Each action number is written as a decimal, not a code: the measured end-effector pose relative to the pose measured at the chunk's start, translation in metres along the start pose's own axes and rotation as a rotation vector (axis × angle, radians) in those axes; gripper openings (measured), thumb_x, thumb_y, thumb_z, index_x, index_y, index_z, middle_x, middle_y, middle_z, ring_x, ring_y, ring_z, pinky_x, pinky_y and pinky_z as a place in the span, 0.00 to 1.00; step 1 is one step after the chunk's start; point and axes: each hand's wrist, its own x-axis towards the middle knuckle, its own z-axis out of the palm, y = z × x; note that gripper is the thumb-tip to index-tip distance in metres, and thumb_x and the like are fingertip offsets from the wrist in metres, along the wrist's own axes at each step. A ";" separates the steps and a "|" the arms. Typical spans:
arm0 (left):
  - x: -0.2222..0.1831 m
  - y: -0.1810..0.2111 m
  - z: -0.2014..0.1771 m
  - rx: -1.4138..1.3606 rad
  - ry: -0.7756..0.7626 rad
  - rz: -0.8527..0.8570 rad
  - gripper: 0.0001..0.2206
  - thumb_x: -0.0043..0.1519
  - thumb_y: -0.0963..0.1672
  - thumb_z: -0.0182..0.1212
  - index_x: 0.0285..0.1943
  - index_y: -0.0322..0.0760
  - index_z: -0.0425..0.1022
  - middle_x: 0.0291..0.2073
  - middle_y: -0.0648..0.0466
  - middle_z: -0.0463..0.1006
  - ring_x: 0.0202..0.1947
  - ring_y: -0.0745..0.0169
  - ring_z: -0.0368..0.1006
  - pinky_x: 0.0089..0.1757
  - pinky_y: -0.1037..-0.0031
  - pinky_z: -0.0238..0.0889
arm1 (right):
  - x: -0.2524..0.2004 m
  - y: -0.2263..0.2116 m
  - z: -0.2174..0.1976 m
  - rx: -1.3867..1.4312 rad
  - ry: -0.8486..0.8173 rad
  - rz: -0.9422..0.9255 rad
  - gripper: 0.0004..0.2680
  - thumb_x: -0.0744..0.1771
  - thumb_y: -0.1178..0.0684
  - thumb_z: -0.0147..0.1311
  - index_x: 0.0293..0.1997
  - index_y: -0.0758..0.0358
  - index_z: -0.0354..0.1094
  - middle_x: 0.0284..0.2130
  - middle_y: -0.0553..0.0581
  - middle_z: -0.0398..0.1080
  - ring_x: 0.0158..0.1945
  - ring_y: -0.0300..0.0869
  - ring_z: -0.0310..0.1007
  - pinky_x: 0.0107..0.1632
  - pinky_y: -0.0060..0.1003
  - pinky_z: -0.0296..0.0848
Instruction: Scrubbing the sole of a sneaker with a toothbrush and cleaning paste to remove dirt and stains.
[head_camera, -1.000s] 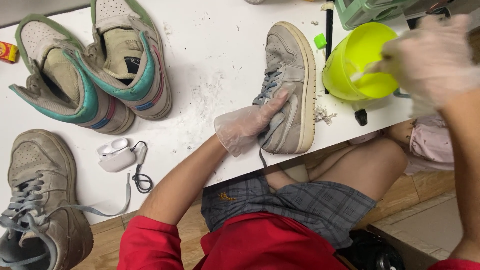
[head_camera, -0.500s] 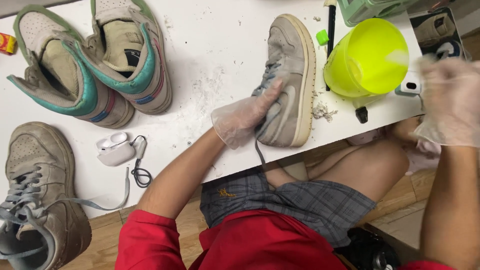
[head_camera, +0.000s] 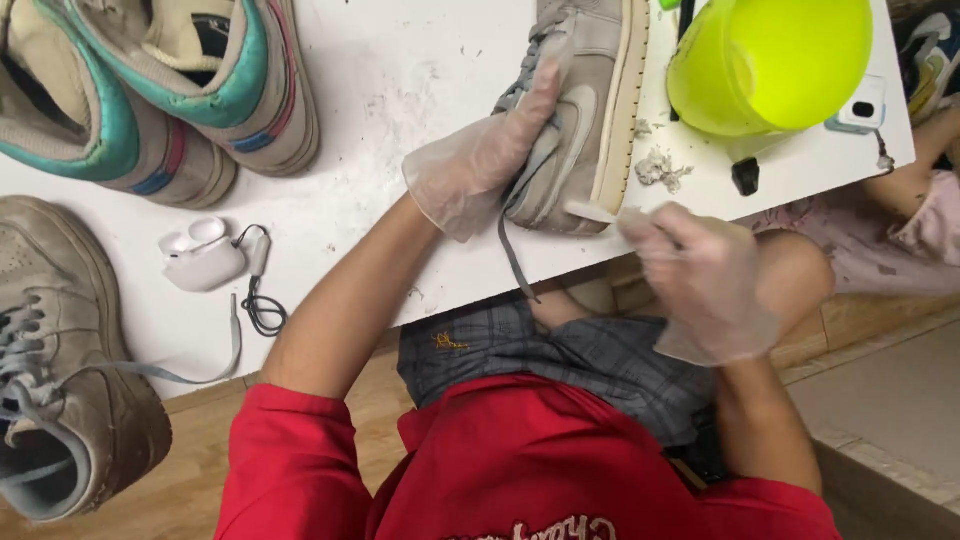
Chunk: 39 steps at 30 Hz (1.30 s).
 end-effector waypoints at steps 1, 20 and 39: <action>-0.005 0.006 0.004 0.020 0.012 -0.031 0.52 0.27 0.63 0.53 0.60 0.29 0.70 0.40 0.40 0.82 0.41 0.46 0.82 0.51 0.56 0.80 | 0.005 0.001 0.007 0.060 -0.014 0.059 0.13 0.73 0.52 0.54 0.29 0.63 0.70 0.16 0.50 0.64 0.16 0.35 0.57 0.16 0.32 0.57; -0.050 0.009 0.027 0.148 0.061 0.086 0.54 0.48 0.66 0.46 0.74 0.17 0.58 0.61 0.25 0.73 0.59 0.34 0.75 0.55 0.52 0.74 | 0.024 -0.028 -0.015 0.291 -0.068 0.577 0.08 0.70 0.47 0.55 0.34 0.52 0.79 0.22 0.59 0.75 0.27 0.46 0.73 0.37 0.41 0.70; -0.046 0.012 0.032 0.207 0.112 0.138 0.55 0.45 0.67 0.44 0.71 0.21 0.63 0.61 0.27 0.73 0.63 0.34 0.72 0.57 0.54 0.73 | -0.005 -0.024 0.004 0.380 -0.177 0.477 0.18 0.69 0.39 0.48 0.27 0.60 0.77 0.11 0.63 0.70 0.13 0.43 0.67 0.19 0.34 0.64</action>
